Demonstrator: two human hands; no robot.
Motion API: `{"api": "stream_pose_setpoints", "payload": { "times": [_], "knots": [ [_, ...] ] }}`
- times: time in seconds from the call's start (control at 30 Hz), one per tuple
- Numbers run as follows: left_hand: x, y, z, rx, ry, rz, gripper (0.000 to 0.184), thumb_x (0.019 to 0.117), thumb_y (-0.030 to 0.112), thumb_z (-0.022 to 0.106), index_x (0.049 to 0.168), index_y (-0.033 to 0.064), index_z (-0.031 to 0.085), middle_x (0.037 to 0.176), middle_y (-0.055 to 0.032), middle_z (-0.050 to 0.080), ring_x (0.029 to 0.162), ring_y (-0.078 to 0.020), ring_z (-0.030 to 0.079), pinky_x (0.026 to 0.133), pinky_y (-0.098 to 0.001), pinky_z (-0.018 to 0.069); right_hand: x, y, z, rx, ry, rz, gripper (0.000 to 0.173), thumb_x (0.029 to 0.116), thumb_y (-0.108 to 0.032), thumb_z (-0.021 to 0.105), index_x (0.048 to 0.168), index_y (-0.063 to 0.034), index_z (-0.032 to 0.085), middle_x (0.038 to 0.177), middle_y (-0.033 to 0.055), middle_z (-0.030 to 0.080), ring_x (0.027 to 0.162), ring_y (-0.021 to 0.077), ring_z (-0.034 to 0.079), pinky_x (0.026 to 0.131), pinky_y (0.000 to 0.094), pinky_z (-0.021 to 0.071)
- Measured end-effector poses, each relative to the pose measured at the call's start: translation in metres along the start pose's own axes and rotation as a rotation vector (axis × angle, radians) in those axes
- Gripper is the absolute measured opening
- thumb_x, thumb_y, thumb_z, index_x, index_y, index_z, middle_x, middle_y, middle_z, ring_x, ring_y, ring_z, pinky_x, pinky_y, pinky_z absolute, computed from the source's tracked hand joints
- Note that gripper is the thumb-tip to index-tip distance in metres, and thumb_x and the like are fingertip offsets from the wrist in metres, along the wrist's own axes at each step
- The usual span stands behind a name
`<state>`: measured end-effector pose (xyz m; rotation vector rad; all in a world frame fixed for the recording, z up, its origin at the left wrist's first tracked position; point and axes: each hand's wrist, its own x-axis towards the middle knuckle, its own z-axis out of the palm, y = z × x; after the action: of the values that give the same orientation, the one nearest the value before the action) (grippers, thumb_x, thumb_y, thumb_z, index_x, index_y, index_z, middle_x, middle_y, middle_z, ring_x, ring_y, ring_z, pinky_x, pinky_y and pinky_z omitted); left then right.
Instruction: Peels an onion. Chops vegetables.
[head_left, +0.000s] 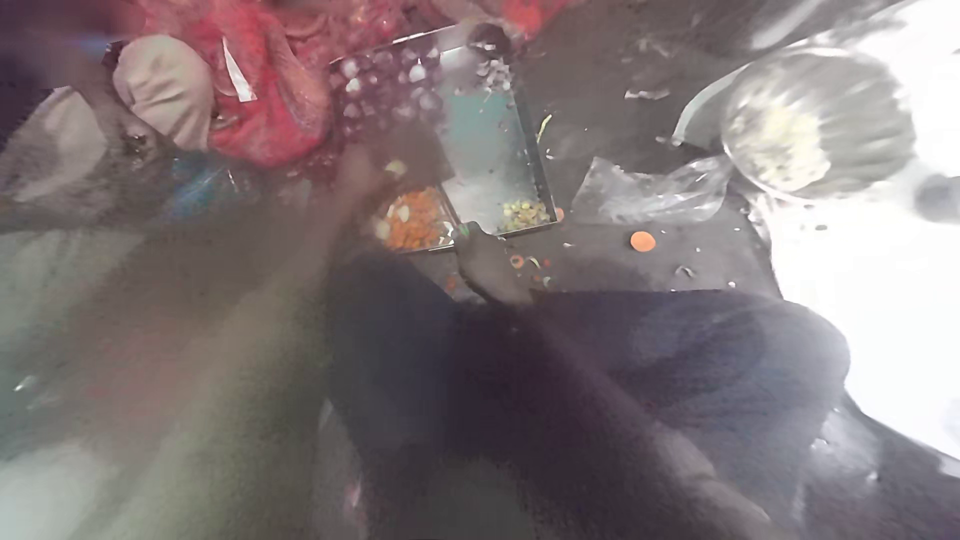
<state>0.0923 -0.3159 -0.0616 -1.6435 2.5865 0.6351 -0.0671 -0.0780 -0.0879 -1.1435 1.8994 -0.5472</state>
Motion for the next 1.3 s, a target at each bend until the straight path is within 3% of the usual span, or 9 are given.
{"api": "stream_pose_setpoints", "payload": {
  "times": [0.1,0.2,0.3,0.6,0.77,0.93,1.1,1.2,1.3],
  "knots": [
    [-0.002,0.001,-0.001,0.023,0.031,0.045,0.029,0.0891,0.023,0.078,0.114,0.0085,0.075,0.111,-0.0186,0.074,0.108,-0.0381,0.070,0.097,-0.0635,0.0530,0.014,-0.019,0.011,-0.044,0.026,-0.008,0.039,0.1088,-0.045,0.045,0.125,-0.0102,0.055,0.087,0.0171,0.066,0.076,0.0371,0.069,0.062,0.0567,0.0566],
    [-0.003,0.000,-0.001,0.046,0.026,0.106,0.034,0.0929,0.023,0.076,0.121,0.0044,0.072,0.118,-0.0232,0.071,0.115,-0.0423,0.067,0.103,-0.0640,0.0492,0.045,-0.044,0.013,-0.150,-0.064,0.029,0.043,0.1105,-0.040,0.039,0.131,-0.0051,0.056,0.105,0.0200,0.069,0.099,0.0389,0.071,0.080,0.0587,0.0577],
    [-0.005,0.001,-0.001,0.075,0.033,0.178,0.029,0.0954,0.022,0.072,0.119,0.0053,0.073,0.115,-0.0226,0.072,0.113,-0.0425,0.068,0.100,-0.0645,0.0506,0.031,-0.035,0.025,-0.113,0.015,-0.072,0.038,0.1074,-0.038,0.047,0.121,-0.0034,0.055,0.089,0.0186,0.066,0.078,0.0372,0.070,0.061,0.0557,0.0580],
    [0.001,-0.007,0.006,0.057,0.059,0.173,0.032,0.0941,0.021,0.072,0.120,0.0025,0.072,0.117,-0.0245,0.071,0.112,-0.0433,0.068,0.099,-0.0638,0.0513,0.010,-0.122,-0.005,-0.146,-0.216,0.114,0.044,0.1140,-0.028,0.035,0.142,0.0035,0.046,0.131,0.0274,0.061,0.122,0.0427,0.063,0.097,0.0599,0.0531],
    [0.000,0.005,0.000,0.118,-0.019,0.072,0.031,0.0952,0.023,0.072,0.115,-0.0015,0.071,0.113,-0.0257,0.071,0.110,-0.0439,0.068,0.098,-0.0634,0.0519,0.084,-0.073,0.049,-0.256,-0.065,0.018,0.038,0.1061,-0.029,0.047,0.130,-0.0008,0.057,0.121,0.0231,0.066,0.107,0.0402,0.069,0.080,0.0613,0.0570],
    [0.010,-0.016,0.009,0.096,-0.002,0.129,0.025,0.0945,0.020,0.070,0.113,0.0050,0.074,0.113,-0.0220,0.073,0.110,-0.0426,0.069,0.098,-0.0648,0.0519,0.077,-0.075,0.030,-0.265,-0.070,-0.009,0.040,0.1063,-0.030,0.046,0.129,0.0012,0.058,0.117,0.0237,0.067,0.107,0.0399,0.069,0.083,0.0602,0.0574],
    [0.004,-0.001,0.003,0.078,0.018,0.149,0.024,0.0978,0.019,0.065,0.115,0.0051,0.074,0.113,-0.0227,0.072,0.111,-0.0426,0.068,0.099,-0.0638,0.0512,0.036,-0.061,0.029,-0.074,0.035,-0.021,0.046,0.1071,-0.043,0.047,0.133,-0.0050,0.051,0.097,0.0216,0.067,0.085,0.0412,0.071,0.065,0.0599,0.0583],
    [0.002,-0.003,0.003,0.059,0.027,0.141,0.021,0.0955,0.016,0.067,0.110,0.0036,0.075,0.112,-0.0243,0.072,0.111,-0.0449,0.068,0.097,-0.0664,0.0511,0.055,-0.076,0.025,-0.198,-0.055,0.027,0.045,0.1097,-0.038,0.041,0.137,-0.0032,0.051,0.113,0.0214,0.068,0.103,0.0389,0.070,0.080,0.0582,0.0579],
    [0.004,-0.006,0.005,0.040,0.029,0.134,0.019,0.0923,0.011,0.070,0.108,0.0033,0.076,0.112,-0.0234,0.072,0.111,-0.0421,0.068,0.101,-0.0628,0.0508,0.059,-0.073,0.032,-0.227,-0.005,-0.085,0.034,0.1044,-0.027,0.051,0.123,0.0005,0.059,0.111,0.0233,0.067,0.100,0.0406,0.069,0.075,0.0597,0.0582]
  ]
}}
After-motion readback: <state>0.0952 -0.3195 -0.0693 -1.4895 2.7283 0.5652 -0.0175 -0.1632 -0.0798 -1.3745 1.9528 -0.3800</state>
